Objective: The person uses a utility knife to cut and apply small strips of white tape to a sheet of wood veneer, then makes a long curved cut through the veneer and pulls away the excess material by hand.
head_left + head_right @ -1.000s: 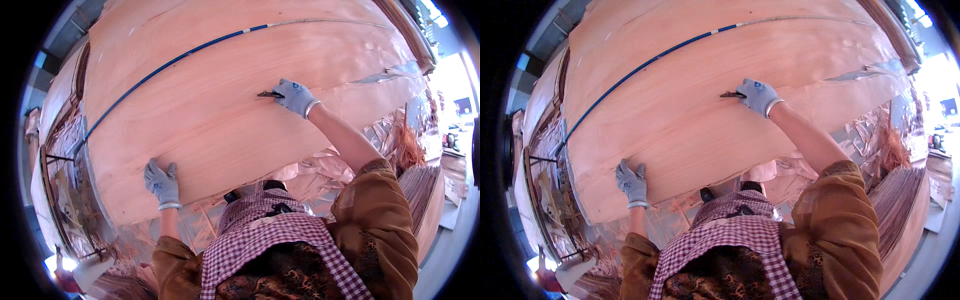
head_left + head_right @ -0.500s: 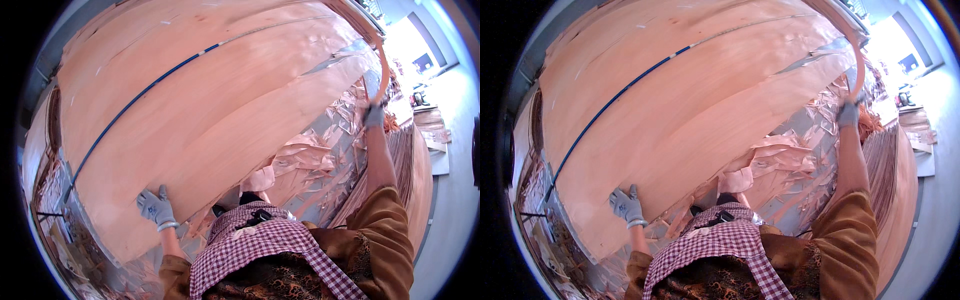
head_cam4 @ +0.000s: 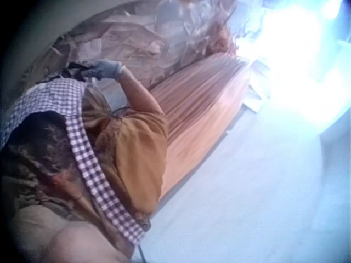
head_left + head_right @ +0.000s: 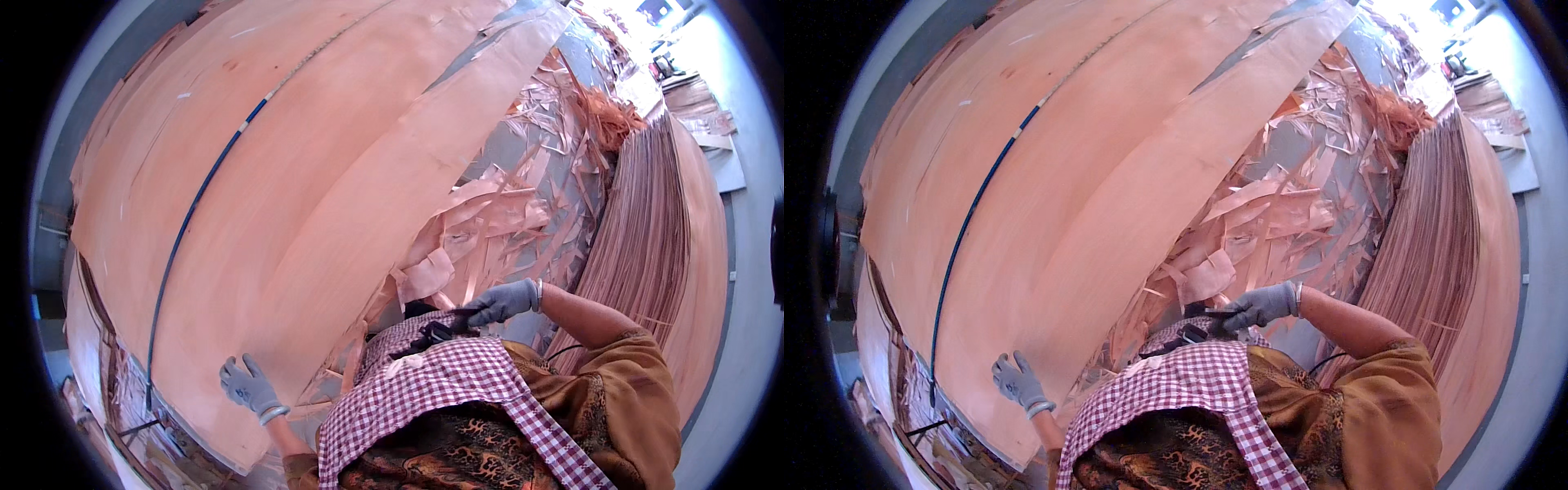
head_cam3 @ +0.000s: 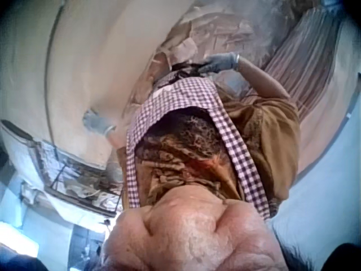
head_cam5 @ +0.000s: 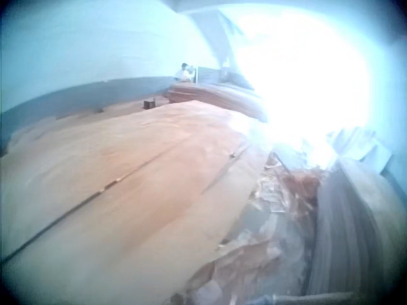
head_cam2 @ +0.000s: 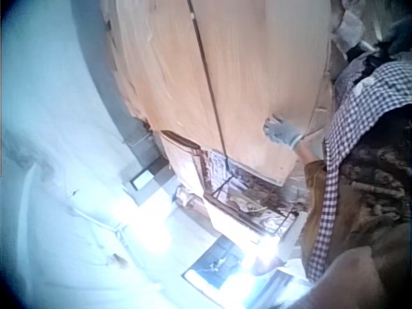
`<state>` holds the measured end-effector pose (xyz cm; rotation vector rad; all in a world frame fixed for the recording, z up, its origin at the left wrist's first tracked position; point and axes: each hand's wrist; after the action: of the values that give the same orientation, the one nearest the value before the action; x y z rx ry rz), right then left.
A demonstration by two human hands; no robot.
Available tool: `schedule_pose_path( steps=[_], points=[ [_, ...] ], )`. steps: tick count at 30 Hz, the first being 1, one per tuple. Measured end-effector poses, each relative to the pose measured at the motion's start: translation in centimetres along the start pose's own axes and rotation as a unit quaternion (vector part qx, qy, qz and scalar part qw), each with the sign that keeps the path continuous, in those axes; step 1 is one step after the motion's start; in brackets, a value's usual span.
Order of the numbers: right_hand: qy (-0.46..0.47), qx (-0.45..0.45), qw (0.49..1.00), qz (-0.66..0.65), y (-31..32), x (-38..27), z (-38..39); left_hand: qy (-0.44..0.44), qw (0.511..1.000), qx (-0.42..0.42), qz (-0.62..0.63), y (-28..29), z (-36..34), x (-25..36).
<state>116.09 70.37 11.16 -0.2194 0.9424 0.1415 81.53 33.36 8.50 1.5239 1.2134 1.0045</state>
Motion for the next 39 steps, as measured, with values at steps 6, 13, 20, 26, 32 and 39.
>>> schedule_pose_path(
  steps=[6,13,20,26,32,39],
  points=[
    [0.062,-0.071,0.993,-0.071,2.6,0.3,1.6,-0.15,0.977,0.083,0.129,1.4,-1.2,6.5],
    [-0.045,-0.069,0.993,0.08,6.4,-3.3,2.0,-0.261,0.922,-0.028,0.284,1.3,-2.0,15.7],
    [0.065,0.201,0.977,0.024,14.2,-7.0,0.3,-0.42,0.862,-0.06,0.278,-0.6,-3.3,28.0],
    [0.093,0.361,0.928,0.021,21.2,-11.5,-7.3,-0.468,0.834,-0.054,0.286,-4.1,-4.5,36.6],
    [0.158,0.38,0.906,-0.104,25.1,-12.2,-13.7,-0.466,0.845,-0.078,0.249,-6.8,-5.2,39.4],
    [0.144,0.429,0.891,-0.033,25.9,-10.4,-14.8,-0.477,0.841,-0.08,0.243,-6.7,-5.5,40.0]
  ],
)
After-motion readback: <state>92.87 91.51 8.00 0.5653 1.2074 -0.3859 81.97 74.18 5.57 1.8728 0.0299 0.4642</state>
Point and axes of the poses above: each hand's wrist, its own z-axis away from the middle knuckle, its own y-axis out of the back of the hand, x = y × z, and after that the axes turned 10 degrees about y, right-handed
